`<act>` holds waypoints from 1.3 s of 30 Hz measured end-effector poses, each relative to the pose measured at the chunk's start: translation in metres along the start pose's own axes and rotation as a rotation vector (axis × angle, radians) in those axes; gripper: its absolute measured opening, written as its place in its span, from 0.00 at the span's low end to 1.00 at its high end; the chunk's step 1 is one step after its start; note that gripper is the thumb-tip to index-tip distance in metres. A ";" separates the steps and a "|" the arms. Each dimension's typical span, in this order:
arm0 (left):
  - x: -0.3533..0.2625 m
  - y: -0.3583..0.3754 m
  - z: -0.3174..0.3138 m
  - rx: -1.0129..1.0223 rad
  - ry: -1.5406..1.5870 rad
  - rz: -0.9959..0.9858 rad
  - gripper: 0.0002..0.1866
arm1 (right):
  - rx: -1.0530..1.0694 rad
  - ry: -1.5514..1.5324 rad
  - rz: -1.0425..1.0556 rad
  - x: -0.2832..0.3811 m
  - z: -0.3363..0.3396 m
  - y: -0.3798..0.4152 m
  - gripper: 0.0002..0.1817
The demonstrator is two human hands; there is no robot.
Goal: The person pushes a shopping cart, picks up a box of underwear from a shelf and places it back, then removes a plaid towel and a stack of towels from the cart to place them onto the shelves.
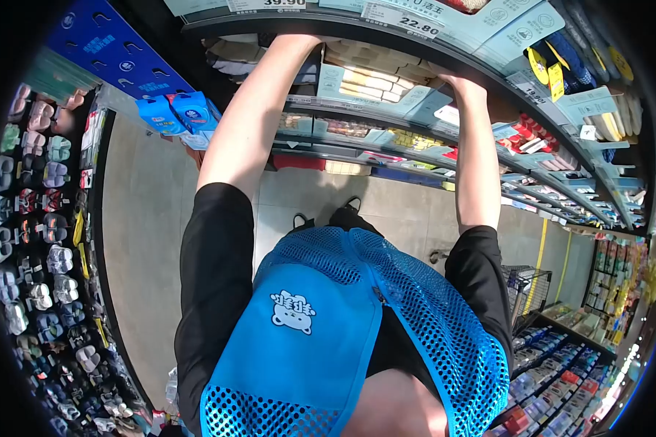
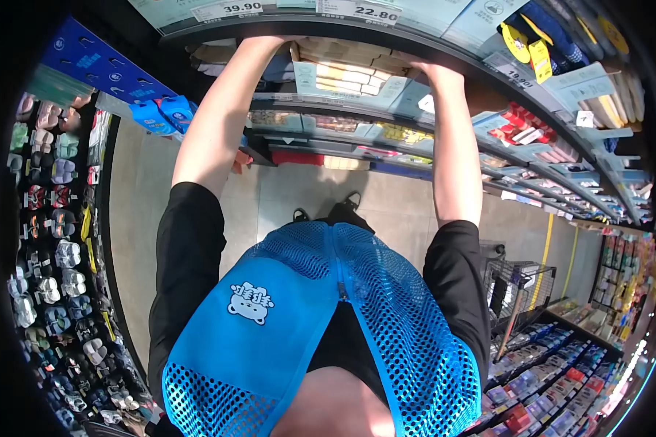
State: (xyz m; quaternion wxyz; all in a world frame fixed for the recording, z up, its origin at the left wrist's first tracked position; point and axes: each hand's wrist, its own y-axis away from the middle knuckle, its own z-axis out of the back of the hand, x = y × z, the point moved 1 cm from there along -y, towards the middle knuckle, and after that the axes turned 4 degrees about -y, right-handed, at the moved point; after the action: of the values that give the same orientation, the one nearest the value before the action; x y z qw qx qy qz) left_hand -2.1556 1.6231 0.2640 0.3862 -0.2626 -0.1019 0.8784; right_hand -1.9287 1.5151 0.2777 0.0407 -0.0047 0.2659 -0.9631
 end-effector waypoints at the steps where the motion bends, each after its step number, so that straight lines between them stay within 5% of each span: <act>1: 0.001 0.000 -0.001 0.014 -0.013 0.011 0.21 | 0.024 -0.042 -0.014 -0.006 -0.001 -0.003 0.15; 8: 0.009 -0.003 -0.011 0.064 -0.096 -0.006 0.23 | 0.034 0.065 -0.050 0.008 0.001 0.003 0.19; 11: 0.001 0.052 -0.014 0.008 -0.049 -0.003 0.26 | 0.310 -0.351 -0.549 0.020 0.020 0.018 0.26; 14: 0.005 0.083 -0.034 -0.262 -0.151 -0.103 0.28 | 0.200 -0.422 -0.334 0.006 0.010 0.050 0.24; 18: -0.027 0.080 -0.025 -0.213 -0.272 -0.202 0.24 | 0.041 -0.193 -0.251 0.013 0.004 0.084 0.27; 20: -0.035 0.069 -0.027 -0.211 -0.301 -0.160 0.21 | 0.058 -0.213 -0.287 0.018 0.006 0.085 0.28; 24: -0.031 0.063 -0.025 -0.338 -0.441 -0.238 0.18 | 0.504 -0.138 -0.355 0.040 0.033 0.063 0.32; 26: -0.032 0.059 -0.020 -0.078 -0.432 -0.059 0.16 | 0.401 -0.149 -0.389 0.050 0.047 0.078 0.35; 28: -0.029 0.063 -0.019 -0.182 -0.528 -0.169 0.18 | -0.141 -0.259 -0.308 0.055 0.037 0.128 0.35; 31: -0.054 0.104 -0.021 -0.405 -0.475 -0.288 0.23 | -0.173 -0.729 -0.294 0.065 0.089 0.255 0.34; 34: -0.081 0.192 -0.059 -0.567 -0.323 -0.189 0.23 | -0.118 -0.726 -0.672 0.059 0.109 0.438 0.31; 36: -0.094 0.281 -0.112 -0.394 -0.368 0.065 0.23 | 0.228 -0.689 -1.214 0.057 0.094 0.597 0.35; 37: -0.097 0.323 -0.144 -0.277 -0.412 0.090 0.22 | 0.563 -0.616 -1.449 0.060 0.106 0.657 0.37; 39: -0.105 0.394 -0.207 0.488 -0.431 0.458 0.28 | 0.687 -0.582 -1.535 0.066 0.114 0.784 0.35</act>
State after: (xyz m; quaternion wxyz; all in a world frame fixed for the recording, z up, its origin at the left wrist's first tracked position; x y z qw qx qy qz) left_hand -2.2306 1.2732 -0.0205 0.2010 0.0111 0.0923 0.9752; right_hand -1.9318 0.7812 -0.0272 -0.5508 -0.4136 -0.1351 -0.7123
